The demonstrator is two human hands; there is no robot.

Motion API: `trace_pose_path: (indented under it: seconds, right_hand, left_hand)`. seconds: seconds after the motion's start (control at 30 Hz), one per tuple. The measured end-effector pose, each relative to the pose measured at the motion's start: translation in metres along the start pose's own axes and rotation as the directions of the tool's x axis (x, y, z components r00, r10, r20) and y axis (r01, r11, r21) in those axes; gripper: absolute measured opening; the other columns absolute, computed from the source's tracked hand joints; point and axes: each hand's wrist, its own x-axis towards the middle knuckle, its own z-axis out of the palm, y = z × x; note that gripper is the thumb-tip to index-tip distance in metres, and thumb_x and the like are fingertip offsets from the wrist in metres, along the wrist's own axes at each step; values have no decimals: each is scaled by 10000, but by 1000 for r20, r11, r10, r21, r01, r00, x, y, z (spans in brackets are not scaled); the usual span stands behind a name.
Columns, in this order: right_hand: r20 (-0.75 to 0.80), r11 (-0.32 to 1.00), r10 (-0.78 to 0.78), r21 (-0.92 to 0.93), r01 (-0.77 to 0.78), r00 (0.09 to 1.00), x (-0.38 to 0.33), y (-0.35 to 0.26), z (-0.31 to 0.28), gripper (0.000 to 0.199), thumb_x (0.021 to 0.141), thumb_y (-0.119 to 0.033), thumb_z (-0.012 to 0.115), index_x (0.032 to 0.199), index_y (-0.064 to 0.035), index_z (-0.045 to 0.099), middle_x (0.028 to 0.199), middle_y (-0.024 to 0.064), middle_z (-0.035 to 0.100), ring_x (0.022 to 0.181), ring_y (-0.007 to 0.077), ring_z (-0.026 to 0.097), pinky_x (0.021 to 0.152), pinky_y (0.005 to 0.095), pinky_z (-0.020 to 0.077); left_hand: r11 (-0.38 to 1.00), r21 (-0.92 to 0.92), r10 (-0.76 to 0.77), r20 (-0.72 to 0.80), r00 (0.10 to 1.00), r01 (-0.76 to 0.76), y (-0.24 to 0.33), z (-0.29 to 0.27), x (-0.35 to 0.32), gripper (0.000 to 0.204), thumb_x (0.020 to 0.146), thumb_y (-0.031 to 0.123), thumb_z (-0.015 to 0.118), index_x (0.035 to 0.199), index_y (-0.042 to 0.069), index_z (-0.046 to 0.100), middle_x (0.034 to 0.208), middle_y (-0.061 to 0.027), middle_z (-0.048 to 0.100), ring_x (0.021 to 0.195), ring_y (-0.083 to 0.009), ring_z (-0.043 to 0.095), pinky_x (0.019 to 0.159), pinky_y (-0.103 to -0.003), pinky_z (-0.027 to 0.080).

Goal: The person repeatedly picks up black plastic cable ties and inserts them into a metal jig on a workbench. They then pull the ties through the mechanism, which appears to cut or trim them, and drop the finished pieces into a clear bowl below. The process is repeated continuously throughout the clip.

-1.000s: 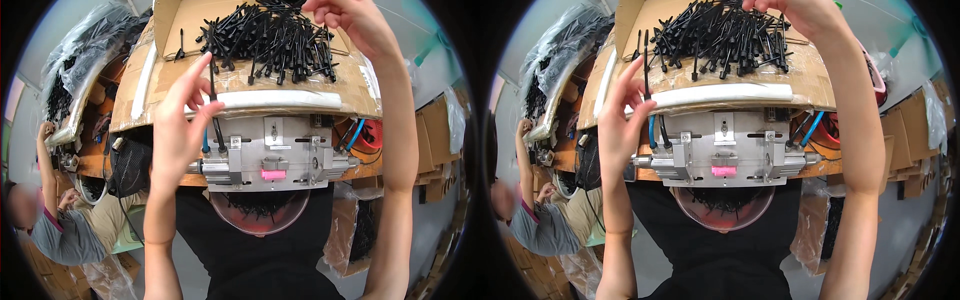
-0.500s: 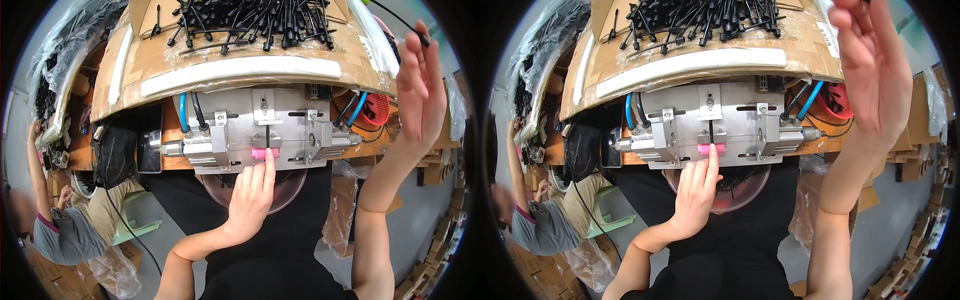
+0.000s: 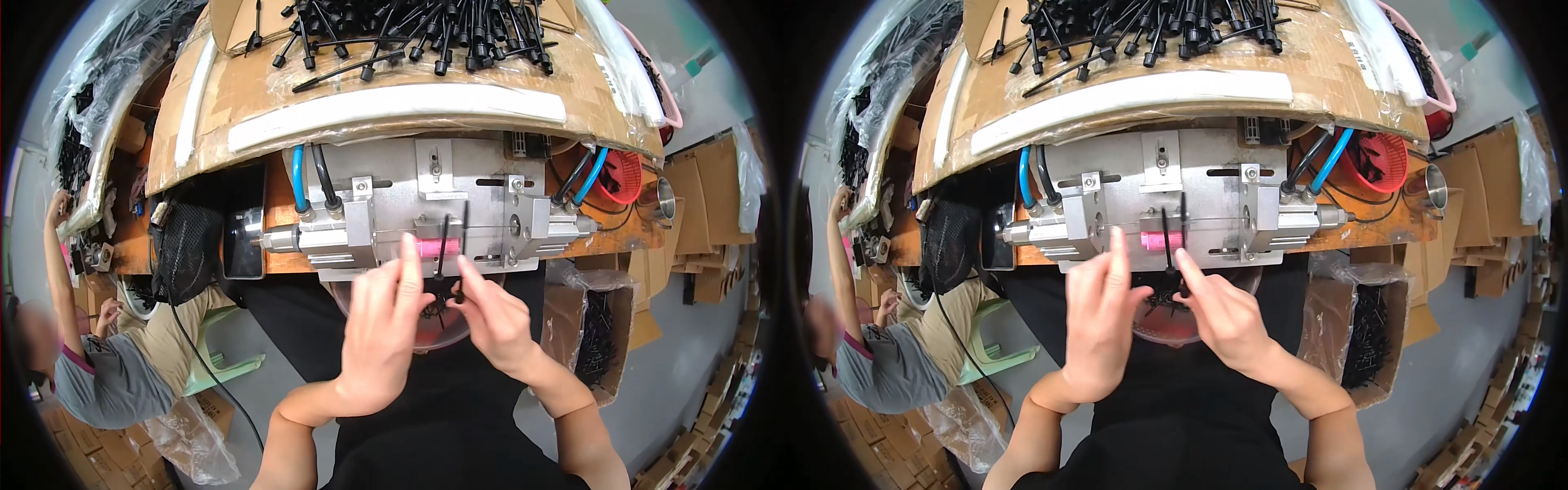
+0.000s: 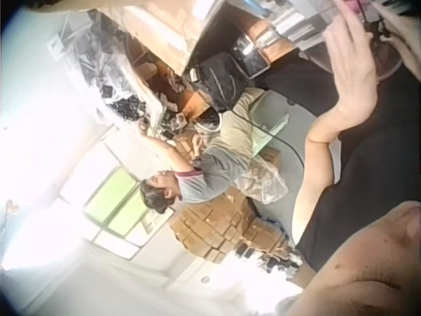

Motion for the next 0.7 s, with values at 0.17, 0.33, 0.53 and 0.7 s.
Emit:
trace_pose_path:
  seconds: [0.17,0.33,0.53,0.7]
  right_hand:
    - [57,999,25,34,-27,998,3,5,22,673,767,50,729,1390,54,474,672,91,513,596,215,546,571,357,468]
    - [65,999,23,34,-26,998,8,7,19,678,772,7,744,1397,16,482,691,88,525,613,218,565,568,360,472]
    - [117,992,-30,-119,44,993,53,-9,-29,528,761,-155,791,1247,-43,618,759,67,588,592,220,582,514,332,472]
    - [-104,912,-306,-317,260,947,153,1,-58,240,783,-6,733,1017,-25,680,761,94,623,638,246,616,555,328,486]
  left_hand:
    - [998,58,-28,-39,999,30,-7,-21,7,761,717,-32,754,1414,-46,448,1067,-128,564,913,-286,529,808,-373,457]
    - [997,71,34,-102,994,-27,-18,-36,37,742,736,-30,744,1419,-23,455,1025,-132,555,881,-291,518,805,-391,448]
    - [944,305,224,-323,919,-123,-44,-24,168,297,831,261,729,948,20,600,889,-132,600,878,-317,573,776,-400,461]
    - [955,274,153,-133,979,-112,-68,-38,178,290,811,235,743,931,22,587,902,-119,594,915,-285,579,808,-404,478]
